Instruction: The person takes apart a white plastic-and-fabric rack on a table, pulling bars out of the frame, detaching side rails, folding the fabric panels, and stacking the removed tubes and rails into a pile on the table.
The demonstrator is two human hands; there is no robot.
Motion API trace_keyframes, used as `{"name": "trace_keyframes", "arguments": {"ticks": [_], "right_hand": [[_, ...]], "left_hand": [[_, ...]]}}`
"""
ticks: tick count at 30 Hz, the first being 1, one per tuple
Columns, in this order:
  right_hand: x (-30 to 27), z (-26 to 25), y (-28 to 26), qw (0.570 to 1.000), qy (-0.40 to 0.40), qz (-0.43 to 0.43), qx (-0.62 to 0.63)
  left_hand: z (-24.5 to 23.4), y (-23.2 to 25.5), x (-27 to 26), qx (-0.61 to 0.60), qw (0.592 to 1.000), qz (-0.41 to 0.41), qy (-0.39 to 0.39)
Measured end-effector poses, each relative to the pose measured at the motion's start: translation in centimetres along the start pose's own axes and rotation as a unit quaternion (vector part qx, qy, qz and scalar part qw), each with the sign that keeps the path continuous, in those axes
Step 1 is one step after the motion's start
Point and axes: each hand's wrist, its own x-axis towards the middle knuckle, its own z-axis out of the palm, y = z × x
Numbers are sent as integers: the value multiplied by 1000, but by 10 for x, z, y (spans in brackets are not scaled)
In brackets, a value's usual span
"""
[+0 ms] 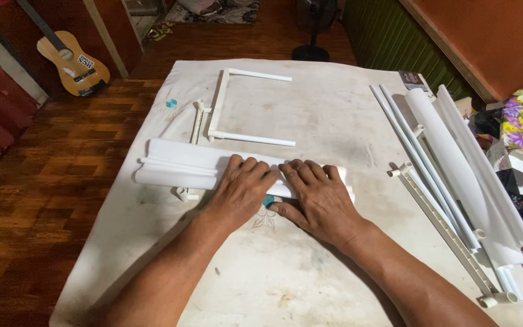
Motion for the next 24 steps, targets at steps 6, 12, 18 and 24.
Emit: {"name": "trace_keyframes", "arguments": {"ticks": [6,12,18,24], "right_hand": [[-6,8,13,999,22,23,-2],[-10,16,24,999,11,24,-21],[-11,-11,62,983,73,165,-38],[-51,-68,113,928,273,252,-20]], "left_hand": [[-1,9,2,-8,999,22,-33],[-3,10,8,112,992,-2,57],[-20,7,3,247,941,32,228],[-10,22,7,149,979,23,133]]}}
